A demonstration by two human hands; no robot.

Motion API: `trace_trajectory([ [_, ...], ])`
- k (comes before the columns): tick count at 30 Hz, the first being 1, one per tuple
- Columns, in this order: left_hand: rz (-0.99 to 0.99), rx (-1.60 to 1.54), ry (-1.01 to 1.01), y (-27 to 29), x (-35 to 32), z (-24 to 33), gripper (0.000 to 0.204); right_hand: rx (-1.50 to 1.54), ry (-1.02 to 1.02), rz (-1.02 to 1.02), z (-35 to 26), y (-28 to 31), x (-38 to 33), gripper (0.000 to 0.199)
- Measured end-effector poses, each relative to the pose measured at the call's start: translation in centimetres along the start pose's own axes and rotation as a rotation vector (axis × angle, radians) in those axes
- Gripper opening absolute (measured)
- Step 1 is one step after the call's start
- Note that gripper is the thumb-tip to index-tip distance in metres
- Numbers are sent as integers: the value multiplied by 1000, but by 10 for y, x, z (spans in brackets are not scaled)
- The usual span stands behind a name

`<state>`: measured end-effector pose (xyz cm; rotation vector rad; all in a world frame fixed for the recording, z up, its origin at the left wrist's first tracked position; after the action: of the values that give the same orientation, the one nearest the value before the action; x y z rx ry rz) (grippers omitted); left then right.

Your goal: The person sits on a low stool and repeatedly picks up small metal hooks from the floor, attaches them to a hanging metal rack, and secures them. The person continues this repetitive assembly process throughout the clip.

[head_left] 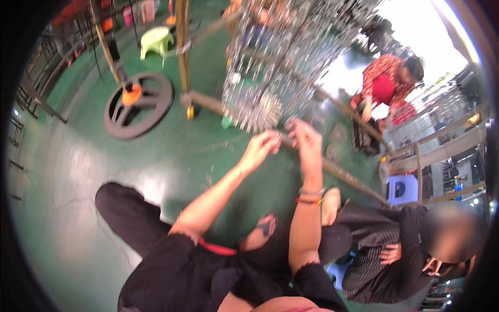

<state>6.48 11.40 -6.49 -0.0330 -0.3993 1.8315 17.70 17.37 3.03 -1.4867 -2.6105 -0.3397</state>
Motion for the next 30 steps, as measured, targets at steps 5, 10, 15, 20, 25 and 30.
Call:
trace_trajectory([
  [5,-312,-771,322,-23,-7,-27,18,-112,-95,-121,17,1,-19,20],
  [10,-503,-983,423,-26,-3,-35,27,-221,59,-137,13,-6,-15,14],
  [15,-438,-1048,370,-20,-1,-40,24,-244,-75,-17,14,-13,-19,13],
  [20,-214,-941,218,-18,-20,-32,38,-369,17,127,16,-4,-25,16],
  [25,145,-714,50,-25,-27,-31,22,-456,35,205,8,-13,-36,19],
  [30,155,-947,211,-38,-23,-42,17,-505,46,242,11,-15,-41,19],
])
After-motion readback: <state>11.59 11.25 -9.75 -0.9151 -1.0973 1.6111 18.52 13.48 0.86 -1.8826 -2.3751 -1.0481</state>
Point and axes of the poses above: each hand's wrist, its own x-axis towards the middle knuckle, its own y-axis out of the back of the hand, z = x × y, the point moved 7 cm from there along x, towards the middle knuckle
